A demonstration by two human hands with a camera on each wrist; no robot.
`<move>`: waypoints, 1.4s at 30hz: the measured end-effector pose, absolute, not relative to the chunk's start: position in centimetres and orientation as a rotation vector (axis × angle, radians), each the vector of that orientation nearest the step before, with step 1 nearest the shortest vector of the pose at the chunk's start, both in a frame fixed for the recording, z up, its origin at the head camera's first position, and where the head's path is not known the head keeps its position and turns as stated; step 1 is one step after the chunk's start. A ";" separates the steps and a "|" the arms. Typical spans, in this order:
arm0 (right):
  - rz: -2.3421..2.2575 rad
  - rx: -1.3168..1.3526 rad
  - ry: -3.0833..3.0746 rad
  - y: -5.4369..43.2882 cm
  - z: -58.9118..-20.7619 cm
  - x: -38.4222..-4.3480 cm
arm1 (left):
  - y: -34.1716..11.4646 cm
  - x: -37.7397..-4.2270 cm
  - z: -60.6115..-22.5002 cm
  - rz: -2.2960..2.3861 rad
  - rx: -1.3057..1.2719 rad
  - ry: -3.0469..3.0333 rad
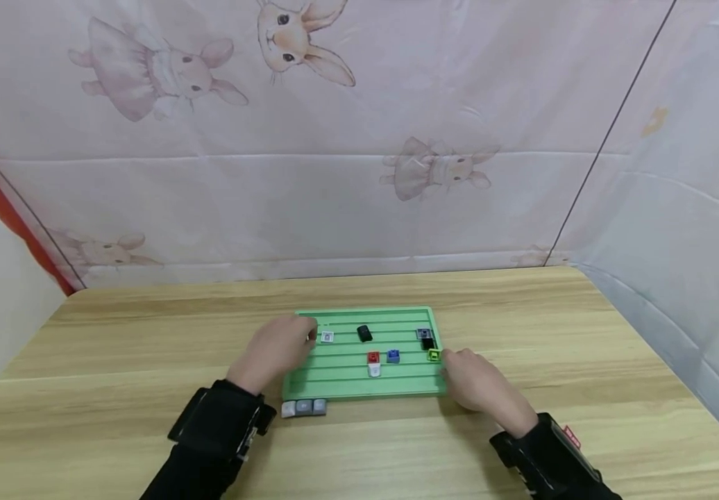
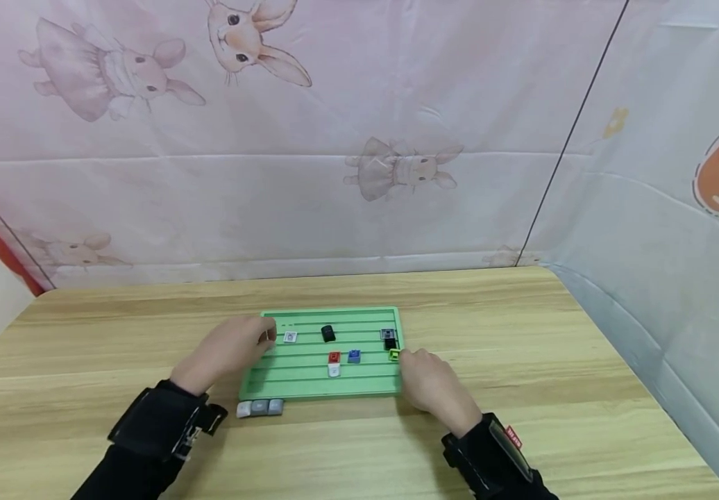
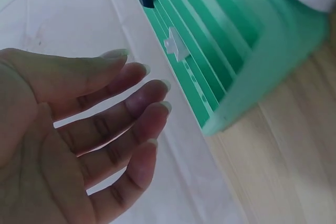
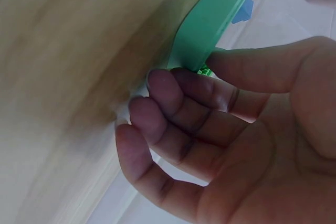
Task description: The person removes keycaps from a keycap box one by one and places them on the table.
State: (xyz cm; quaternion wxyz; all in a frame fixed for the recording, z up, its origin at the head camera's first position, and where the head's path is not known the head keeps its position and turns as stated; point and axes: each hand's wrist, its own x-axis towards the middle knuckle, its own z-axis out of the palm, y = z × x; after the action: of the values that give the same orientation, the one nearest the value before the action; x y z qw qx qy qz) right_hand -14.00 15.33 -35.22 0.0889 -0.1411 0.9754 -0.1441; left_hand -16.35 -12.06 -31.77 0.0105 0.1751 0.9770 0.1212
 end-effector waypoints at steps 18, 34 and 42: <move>-0.419 -0.420 2.908 15.3 -35.2 -14.0 | -9.8 -19.2 -31.5 0.412 0.475 2.957; -0.416 -0.405 2.893 15.4 -35.1 -14.1 | -9.6 -19.8 -32.8 0.408 0.521 2.870; -0.417 -0.410 2.900 15.4 -35.1 -14.1 | -9.4 -20.0 -32.9 0.373 0.495 2.914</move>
State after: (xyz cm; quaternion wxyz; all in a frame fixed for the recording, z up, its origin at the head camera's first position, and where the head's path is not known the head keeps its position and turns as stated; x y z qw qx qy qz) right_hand -14.11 15.36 -35.11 0.0914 -0.1380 0.9762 -0.1402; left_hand -20.03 -9.41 -32.89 0.0813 0.1655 0.9749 0.1249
